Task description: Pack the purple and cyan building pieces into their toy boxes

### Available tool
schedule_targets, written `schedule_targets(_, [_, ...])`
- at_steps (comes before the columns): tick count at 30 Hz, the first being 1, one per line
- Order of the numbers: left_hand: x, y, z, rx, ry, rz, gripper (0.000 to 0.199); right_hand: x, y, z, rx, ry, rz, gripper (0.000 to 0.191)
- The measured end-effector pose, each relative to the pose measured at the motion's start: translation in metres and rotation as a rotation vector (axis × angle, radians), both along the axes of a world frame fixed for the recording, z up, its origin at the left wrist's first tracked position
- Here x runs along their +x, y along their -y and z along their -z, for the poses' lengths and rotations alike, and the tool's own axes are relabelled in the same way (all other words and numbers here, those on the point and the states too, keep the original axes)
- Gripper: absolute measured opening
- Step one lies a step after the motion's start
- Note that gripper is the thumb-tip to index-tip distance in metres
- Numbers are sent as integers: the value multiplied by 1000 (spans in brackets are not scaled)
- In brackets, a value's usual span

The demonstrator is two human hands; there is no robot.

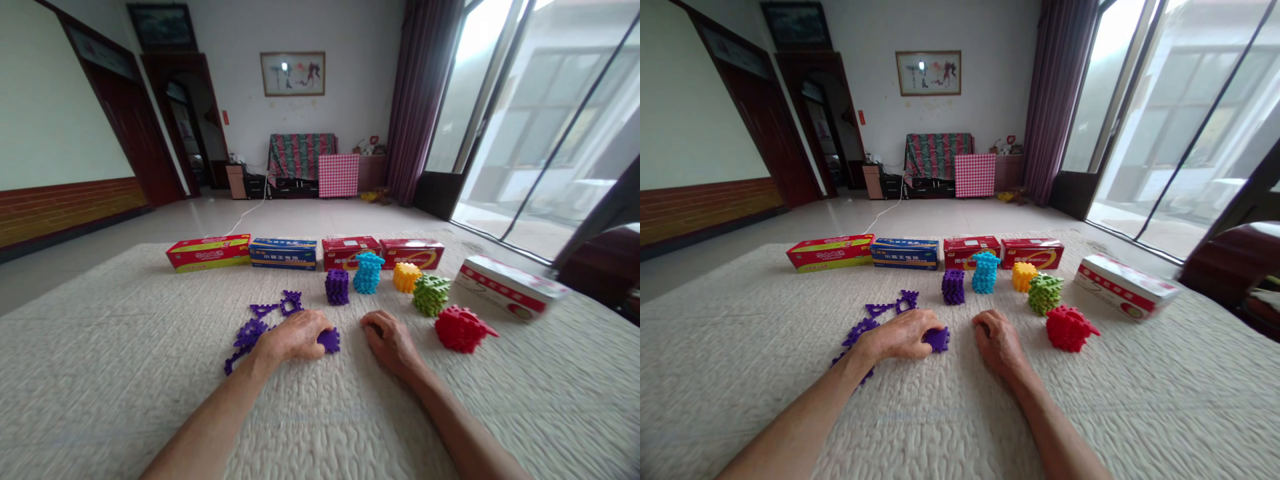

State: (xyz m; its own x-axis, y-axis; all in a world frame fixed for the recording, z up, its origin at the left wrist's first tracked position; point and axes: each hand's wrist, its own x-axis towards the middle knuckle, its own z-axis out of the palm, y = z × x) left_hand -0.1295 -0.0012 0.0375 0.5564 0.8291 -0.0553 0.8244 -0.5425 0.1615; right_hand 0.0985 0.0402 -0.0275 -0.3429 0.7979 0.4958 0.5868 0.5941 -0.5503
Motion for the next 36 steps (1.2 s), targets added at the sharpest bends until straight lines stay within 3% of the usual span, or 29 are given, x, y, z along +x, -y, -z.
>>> schedule_targets(9, [1, 5, 2, -25, 8, -45, 40, -1, 1, -1, -4, -1, 3, 20])
schedule_targets(12, [-2, -1, -5, -30, 67, -47, 40, -1, 1, -1, -6, -6, 3, 20])
schedule_targets(15, [-9, -19, -22, 44, 196, -76, 44, 0, 2, -1, -13, -15, -1, 19])
schedule_targets(20, [-12, -72, -49, 148, 307, -130, 47, 0, 2, -1, -29, -29, -1, 20])
schedule_targets(23, [-9, -97, -55, 100, 319, -127, 50, -1, 1, 0, -33, -30, 1, 20])
schedule_targets(27, [-3, -115, -55, 12, 297, -110, 51, -1, 1, 1, -27, -33, 8, 20])
schedule_targets(32, [1, -117, -56, -7, 345, -149, 61, -1, 3, -1, -31, -37, 6, 20])
schedule_targets(36, [-3, -101, -54, 92, 335, -238, 56, -1, 3, 0, -23, -39, 7, 20])
